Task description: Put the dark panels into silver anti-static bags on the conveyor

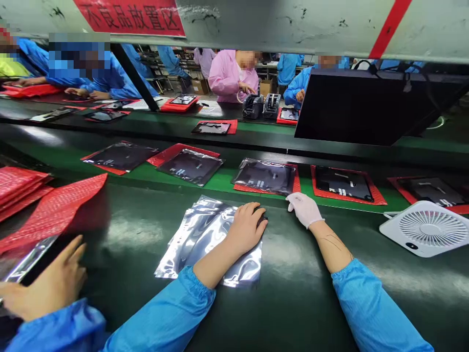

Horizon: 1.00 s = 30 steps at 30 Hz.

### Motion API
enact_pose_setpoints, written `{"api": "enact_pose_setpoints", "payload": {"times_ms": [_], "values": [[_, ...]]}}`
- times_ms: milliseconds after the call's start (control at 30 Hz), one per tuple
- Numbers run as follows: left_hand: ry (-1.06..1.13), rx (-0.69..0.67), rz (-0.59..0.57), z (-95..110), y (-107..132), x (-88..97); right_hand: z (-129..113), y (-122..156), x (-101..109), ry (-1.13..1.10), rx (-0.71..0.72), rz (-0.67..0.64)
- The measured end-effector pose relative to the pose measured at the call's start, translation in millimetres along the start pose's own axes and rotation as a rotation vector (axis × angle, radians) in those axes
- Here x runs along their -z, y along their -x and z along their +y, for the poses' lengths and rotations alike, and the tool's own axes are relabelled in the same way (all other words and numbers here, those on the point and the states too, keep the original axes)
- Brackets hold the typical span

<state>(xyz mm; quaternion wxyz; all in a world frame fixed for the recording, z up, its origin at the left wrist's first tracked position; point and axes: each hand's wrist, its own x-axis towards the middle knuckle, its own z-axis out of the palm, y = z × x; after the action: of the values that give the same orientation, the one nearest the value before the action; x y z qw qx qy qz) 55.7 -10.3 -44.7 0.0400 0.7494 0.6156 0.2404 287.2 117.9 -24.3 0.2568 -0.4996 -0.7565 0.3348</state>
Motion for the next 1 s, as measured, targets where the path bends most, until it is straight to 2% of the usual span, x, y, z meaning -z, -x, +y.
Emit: {"api": "enact_pose_setpoints", "payload": {"times_ms": [1000], "values": [[-0.047, -0.025, -0.035, -0.9, 1.2, 1.1, -9.1, 4.8, 2.3, 0.022, -0.039, -0.022]]}}
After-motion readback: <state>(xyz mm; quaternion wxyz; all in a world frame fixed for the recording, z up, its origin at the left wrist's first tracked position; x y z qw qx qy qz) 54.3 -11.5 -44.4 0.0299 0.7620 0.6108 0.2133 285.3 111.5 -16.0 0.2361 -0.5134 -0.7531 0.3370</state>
